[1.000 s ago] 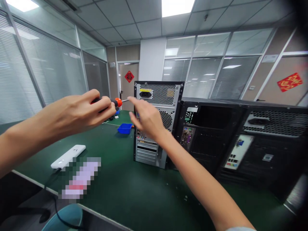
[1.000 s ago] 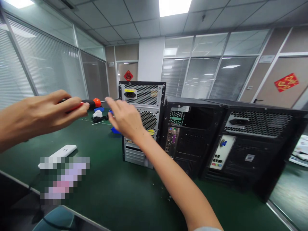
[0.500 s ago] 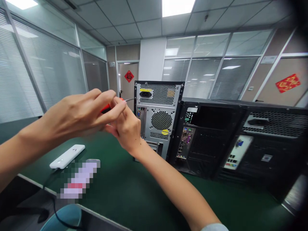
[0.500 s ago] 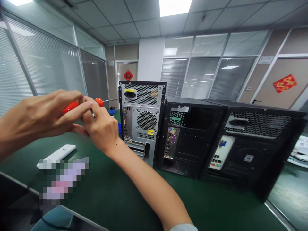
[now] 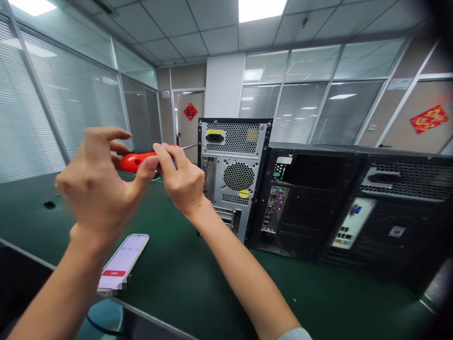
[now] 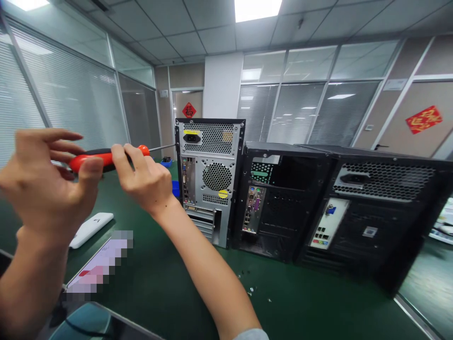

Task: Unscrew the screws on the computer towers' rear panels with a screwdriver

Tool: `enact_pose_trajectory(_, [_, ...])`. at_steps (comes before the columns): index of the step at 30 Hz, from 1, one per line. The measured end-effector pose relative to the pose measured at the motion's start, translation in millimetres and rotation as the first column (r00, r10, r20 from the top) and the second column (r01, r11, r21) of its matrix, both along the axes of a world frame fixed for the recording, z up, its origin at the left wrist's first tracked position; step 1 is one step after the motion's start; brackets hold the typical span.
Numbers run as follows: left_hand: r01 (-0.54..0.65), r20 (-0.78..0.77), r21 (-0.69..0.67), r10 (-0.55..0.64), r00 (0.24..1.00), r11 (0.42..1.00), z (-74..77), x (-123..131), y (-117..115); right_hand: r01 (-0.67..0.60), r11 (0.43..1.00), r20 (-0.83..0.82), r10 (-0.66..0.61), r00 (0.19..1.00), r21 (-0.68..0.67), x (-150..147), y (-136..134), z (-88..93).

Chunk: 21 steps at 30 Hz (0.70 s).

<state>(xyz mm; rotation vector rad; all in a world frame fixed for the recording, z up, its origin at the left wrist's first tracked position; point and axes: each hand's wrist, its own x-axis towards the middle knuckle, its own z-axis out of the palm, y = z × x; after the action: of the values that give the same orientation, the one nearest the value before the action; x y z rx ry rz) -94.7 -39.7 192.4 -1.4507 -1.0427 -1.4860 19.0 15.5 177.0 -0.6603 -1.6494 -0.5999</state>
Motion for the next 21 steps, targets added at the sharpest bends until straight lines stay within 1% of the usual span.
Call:
enact_pose_trajectory(3, [-0.129,0.117,-0.135,0.146,0.982,0.982,-4.6,7.6,-6.4,-0.043,0.996,-0.006,0.042,0.999,-0.073,-1.5,-0.6,-1.3])
enact_pose_trajectory(5, [-0.146,0.158,-0.156,0.17,0.973,0.977,-6.2,12.8,-4.3,-0.038,0.997,-0.012,0.037,0.999,-0.072,-2.4,0.3,-1.9])
enact_pose_trajectory(6, [-0.124,0.17,-0.14,0.147,0.974,0.982,-6.6,15.1,-1.6,-0.025,0.997,-0.013,0.024,1.0,-0.069,-2.9,1.0,-2.0])
enact_pose_trajectory(9, [-0.051,0.204,-0.036,0.058,0.977,0.998,-6.7,21.1,8.3,0.036,0.997,0.002,-0.036,0.999,-0.07,-3.4,3.6,-2.2])
enact_pose_trajectory(13, [-0.037,0.263,0.047,0.023,0.965,0.998,-5.3,28.4,15.6,0.143,0.989,0.043,-0.141,0.989,-0.032,-1.9,4.9,-3.4])
enact_pose_trajectory(17, [-0.034,0.279,0.074,0.012,0.96,0.997,-5.2,34.7,16.3,0.24,0.97,0.084,-0.241,0.967,0.024,-1.3,4.2,-7.3])
enact_pose_trajectory(19, [-0.033,0.286,0.08,0.009,0.958,0.996,-6.1,35.8,16.6,0.247,0.968,0.079,-0.249,0.965,0.037,-1.8,4.6,-10.1])
enact_pose_trajectory(21, [-0.03,0.279,0.089,0.004,0.96,0.996,-7.5,35.1,17.3,0.199,0.979,0.039,-0.201,0.979,0.05,-2.4,5.8,-13.0])
